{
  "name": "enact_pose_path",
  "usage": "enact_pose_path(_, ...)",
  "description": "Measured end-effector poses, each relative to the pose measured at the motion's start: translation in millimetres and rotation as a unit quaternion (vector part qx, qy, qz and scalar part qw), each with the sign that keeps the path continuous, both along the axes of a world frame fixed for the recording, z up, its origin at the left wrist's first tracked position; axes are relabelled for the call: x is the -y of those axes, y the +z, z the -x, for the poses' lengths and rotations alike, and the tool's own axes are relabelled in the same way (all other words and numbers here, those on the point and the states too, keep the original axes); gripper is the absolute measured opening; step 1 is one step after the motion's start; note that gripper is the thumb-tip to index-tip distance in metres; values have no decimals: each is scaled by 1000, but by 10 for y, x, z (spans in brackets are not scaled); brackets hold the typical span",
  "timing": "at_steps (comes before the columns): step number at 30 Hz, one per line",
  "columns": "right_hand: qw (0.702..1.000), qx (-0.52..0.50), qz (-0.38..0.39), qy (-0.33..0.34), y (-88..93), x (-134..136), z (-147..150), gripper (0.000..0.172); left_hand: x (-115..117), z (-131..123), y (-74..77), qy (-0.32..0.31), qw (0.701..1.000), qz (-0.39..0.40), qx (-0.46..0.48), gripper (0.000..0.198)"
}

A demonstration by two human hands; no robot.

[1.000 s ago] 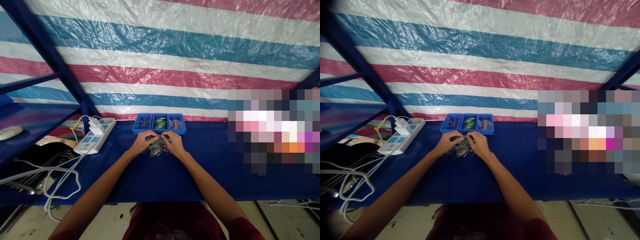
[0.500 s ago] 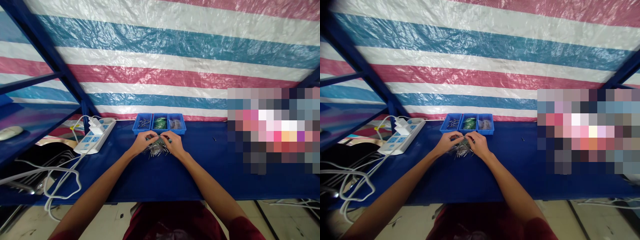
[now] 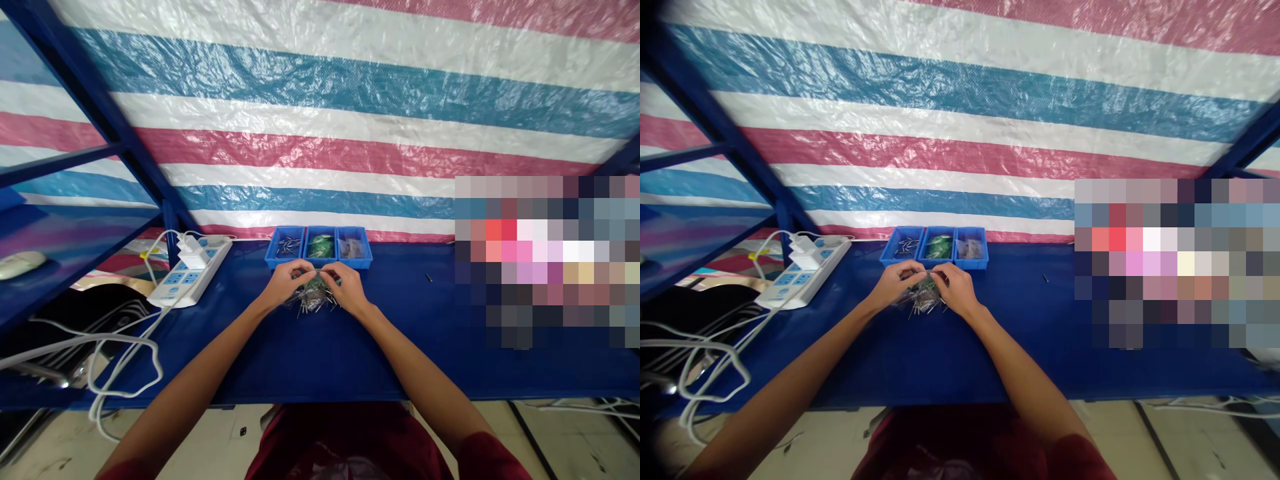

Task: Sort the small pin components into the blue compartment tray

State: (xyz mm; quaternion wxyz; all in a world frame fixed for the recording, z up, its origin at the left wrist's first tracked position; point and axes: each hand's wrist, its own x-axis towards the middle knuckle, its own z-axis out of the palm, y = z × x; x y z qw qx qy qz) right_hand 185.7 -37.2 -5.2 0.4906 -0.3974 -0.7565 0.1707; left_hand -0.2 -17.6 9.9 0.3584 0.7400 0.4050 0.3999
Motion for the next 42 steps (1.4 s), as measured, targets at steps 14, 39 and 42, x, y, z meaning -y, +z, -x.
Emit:
enact_pose_path(14,1000,-16,-17,18,-15,0,-26,31,23,-6,47,2,999,17,31,29)
enact_pose_path(39,997,-26,-76,1,-33,-16,20,22,7,-3,65,-39,988,132,65,36)
enact_pose_path(42,996,-29,-86,3,-23,-14,24,22,6,-2,57,-39,987,144,65,39)
